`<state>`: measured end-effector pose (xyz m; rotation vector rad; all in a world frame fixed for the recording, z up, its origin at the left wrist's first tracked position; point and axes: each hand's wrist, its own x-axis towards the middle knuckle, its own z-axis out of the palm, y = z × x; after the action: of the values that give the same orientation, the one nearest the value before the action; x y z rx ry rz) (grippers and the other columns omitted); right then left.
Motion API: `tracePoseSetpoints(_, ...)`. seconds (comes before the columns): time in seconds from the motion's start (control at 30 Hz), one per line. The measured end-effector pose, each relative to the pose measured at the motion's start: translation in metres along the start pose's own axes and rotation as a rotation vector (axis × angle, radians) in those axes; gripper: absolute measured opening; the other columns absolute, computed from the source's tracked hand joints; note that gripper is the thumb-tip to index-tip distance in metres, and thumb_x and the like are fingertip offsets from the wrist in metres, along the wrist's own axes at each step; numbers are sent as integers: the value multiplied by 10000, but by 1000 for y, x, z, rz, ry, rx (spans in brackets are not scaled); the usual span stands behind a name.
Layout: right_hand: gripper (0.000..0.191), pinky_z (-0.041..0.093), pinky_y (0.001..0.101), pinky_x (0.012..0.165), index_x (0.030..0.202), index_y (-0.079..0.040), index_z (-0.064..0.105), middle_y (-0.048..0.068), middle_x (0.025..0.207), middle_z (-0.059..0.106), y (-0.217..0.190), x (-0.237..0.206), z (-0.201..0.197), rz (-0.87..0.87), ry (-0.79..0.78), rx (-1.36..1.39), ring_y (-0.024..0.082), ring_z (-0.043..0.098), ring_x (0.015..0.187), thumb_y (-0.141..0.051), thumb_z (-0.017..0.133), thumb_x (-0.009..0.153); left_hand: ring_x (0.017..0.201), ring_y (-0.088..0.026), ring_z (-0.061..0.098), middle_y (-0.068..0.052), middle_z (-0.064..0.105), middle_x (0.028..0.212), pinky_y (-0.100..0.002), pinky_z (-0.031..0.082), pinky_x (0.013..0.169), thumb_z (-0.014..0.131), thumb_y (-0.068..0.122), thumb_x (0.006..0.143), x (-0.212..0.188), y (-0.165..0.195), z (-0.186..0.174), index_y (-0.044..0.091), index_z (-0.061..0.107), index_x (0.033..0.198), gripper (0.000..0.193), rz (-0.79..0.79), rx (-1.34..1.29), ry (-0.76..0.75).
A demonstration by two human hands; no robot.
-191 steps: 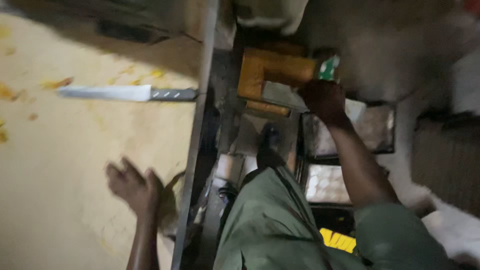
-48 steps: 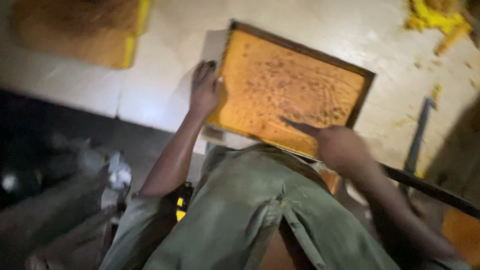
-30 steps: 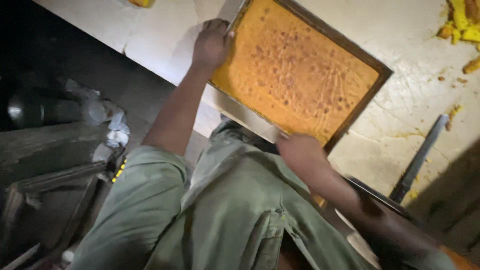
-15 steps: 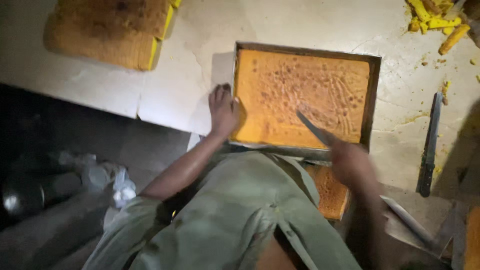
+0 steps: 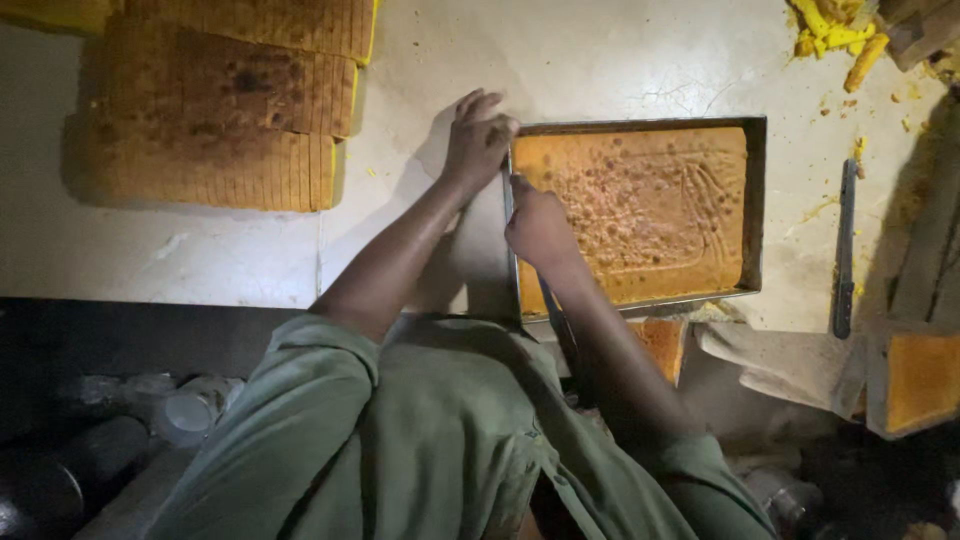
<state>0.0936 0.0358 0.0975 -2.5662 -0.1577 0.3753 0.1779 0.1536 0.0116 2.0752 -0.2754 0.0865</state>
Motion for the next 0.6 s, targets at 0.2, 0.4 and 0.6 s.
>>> tracePoseSetpoints(0.2, 354, 564, 539, 765, 1118, -15, 675, 281, 871, 706, 6, -37, 8, 123, -177, -30, 458, 705, 844, -34, 587, 775, 1442, -426, 370, -162, 565, 1457, -549, 339, 1164, 674, 286, 921, -11, -6, 7, 82, 753, 1088, 275, 75, 110, 35)
tracePoseSetpoints(0.4, 301, 551, 542, 815, 1284, -145, 700, 252, 1146, 716, 29, -160, 6, 0, -128, 52, 496, 684, 1046, -178, 572, 1014, 1428, -422, 385, -171, 566, 1441, -559, 336, 1159, 664, 240, 929, -13, -15, 18, 56, 741, 1093, 258, 97, 151, 33)
tracePoseSetpoints(0.6, 511, 474, 492, 532, 1495, -247, 574, 243, 851, 611, 85, -200, -43, 701, -1, 479, 366, 562, 588, -128, 532, 1000, 1435, -399, 405, -156, 575, 1447, -539, 317, 1193, 643, 204, 959, -16, -16, 22, 20, 721, 1160, 284, 127, 168, 49)
